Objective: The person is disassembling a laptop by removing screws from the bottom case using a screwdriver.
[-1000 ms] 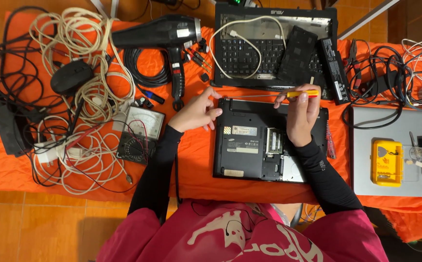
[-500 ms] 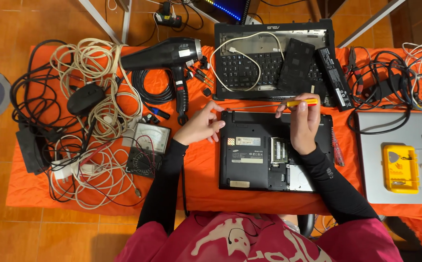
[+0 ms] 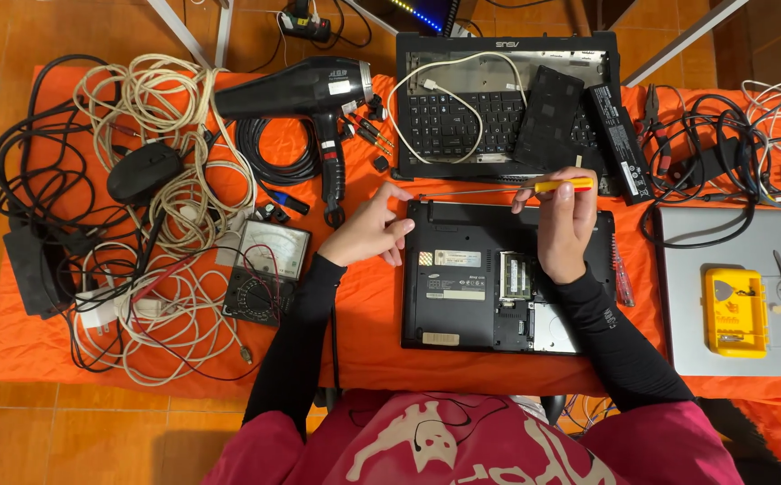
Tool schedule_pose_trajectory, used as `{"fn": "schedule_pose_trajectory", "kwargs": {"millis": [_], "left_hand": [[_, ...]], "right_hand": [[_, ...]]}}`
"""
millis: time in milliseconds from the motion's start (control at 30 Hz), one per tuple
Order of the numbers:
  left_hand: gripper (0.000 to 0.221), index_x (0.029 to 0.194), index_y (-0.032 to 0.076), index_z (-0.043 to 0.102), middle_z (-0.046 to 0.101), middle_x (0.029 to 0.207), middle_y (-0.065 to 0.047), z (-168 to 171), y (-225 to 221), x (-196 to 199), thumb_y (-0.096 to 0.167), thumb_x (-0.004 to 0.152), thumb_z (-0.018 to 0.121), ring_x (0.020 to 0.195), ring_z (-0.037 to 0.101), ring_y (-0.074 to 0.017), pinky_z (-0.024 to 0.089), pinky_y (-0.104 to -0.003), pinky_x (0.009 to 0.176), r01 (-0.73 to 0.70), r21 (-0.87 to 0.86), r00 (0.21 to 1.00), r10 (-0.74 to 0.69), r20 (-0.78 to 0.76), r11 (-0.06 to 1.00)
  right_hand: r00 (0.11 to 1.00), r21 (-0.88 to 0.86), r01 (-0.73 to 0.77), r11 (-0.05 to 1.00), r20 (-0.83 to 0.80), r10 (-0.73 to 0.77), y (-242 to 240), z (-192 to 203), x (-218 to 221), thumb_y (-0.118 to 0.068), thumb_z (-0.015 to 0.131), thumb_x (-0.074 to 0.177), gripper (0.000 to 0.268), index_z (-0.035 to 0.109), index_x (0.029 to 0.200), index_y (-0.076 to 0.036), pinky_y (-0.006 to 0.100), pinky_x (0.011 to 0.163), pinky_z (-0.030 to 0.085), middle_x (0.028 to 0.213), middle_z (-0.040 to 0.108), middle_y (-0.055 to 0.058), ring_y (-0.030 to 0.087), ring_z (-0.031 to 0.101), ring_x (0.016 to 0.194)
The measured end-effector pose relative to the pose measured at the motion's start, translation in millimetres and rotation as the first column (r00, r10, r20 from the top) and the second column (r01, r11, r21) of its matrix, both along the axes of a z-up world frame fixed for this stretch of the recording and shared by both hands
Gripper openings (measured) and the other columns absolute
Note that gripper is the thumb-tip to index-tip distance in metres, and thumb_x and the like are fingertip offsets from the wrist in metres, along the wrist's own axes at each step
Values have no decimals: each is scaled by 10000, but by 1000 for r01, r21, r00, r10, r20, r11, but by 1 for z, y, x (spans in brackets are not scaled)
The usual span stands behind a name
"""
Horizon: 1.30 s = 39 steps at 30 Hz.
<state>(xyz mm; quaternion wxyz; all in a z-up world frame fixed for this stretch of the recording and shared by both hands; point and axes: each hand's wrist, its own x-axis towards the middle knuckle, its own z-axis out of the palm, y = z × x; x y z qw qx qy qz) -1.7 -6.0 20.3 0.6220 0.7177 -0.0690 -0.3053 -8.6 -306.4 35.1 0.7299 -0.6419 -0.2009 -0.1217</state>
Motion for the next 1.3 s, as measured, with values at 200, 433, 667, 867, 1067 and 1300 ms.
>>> {"fn": "schedule_pose_trajectory", "kwargs": {"millis": [200,433,667,867,1067,1300], "left_hand": [[426,1367,34,341,641,763,-131,-5,2,-1,132,1008,548,594,729,-208,622,-319,518,4,-56,1000,-3,18,998],[424,1361,21,347,650,768,-133,-1,2,0,138,1008,551,622,741,-208,642,-324,543,26,-30,998,-24,64,999],[424,1360,23,344,636,780,-123,-1,3,-1,161,1016,551,632,739,-205,641,-322,549,34,-21,997,-32,66,999],[423,1359,18,347,643,776,-125,1,3,-1,157,1015,549,635,744,-204,642,-317,556,43,-32,997,-40,71,999],[425,1358,16,347,635,777,-124,-1,3,-1,151,1013,555,630,736,-204,634,-318,551,40,-46,998,-37,55,998],[429,1360,18,344,639,782,-125,-4,4,0,168,1018,553,632,737,-198,640,-317,552,45,-43,997,-42,69,998]], "right_hand": [[1000,-3,-12,1000,1,12,2,0,0,-261,399,1208,189,423,1251,-79,361,851,540,1031,625,170,216,633,871],[1000,2,-2,1000,4,2,0,-1,0,-252,401,1208,184,427,1258,-77,365,848,542,1042,617,172,220,637,889],[1000,-11,5,1000,7,-5,0,-1,-1,-251,396,1205,184,427,1260,-78,387,886,545,1041,634,176,216,637,889],[1000,8,-12,1000,4,12,0,-1,0,-237,396,1202,173,426,1261,-77,380,890,538,1045,630,172,224,634,942],[1000,5,-12,1000,-2,12,0,1,0,-230,392,1202,168,428,1262,-77,379,899,538,1048,629,170,219,633,949],[1000,-2,-16,1000,7,16,0,0,0,-236,396,1203,172,429,1260,-76,381,892,542,1057,625,171,211,636,902]]}}
